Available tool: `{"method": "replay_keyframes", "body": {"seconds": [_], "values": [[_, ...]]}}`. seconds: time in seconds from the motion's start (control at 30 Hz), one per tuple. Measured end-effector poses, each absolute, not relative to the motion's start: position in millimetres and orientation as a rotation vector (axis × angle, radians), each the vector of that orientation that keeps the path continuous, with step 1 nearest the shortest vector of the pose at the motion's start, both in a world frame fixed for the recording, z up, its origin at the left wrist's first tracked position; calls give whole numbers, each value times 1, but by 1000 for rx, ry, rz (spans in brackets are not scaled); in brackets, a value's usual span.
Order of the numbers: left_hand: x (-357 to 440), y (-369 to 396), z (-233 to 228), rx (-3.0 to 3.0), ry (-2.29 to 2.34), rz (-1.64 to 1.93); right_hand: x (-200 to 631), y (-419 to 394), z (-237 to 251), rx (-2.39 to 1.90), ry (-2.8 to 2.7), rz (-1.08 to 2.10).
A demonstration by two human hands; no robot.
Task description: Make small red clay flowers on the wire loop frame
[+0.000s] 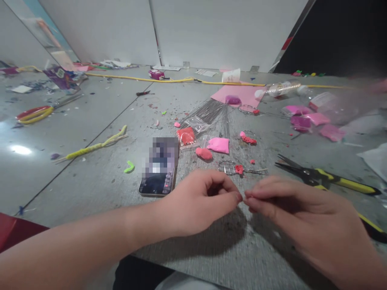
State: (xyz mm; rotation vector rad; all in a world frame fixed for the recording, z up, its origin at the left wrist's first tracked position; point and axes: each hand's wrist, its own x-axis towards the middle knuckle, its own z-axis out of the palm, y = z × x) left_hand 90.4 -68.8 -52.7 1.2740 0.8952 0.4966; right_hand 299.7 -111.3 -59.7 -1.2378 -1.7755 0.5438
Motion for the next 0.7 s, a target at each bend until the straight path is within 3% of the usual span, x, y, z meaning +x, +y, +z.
{"method": "replay_keyframes", "body": {"seconds": [0.3, 0.7], "values": [[91, -68, -56, 1097, 827, 310, 299, -111, -50, -1018, -2129, 227], [93, -70, -51, 946, 787, 415, 297, -110, -55, -930, -2195, 224]]}}
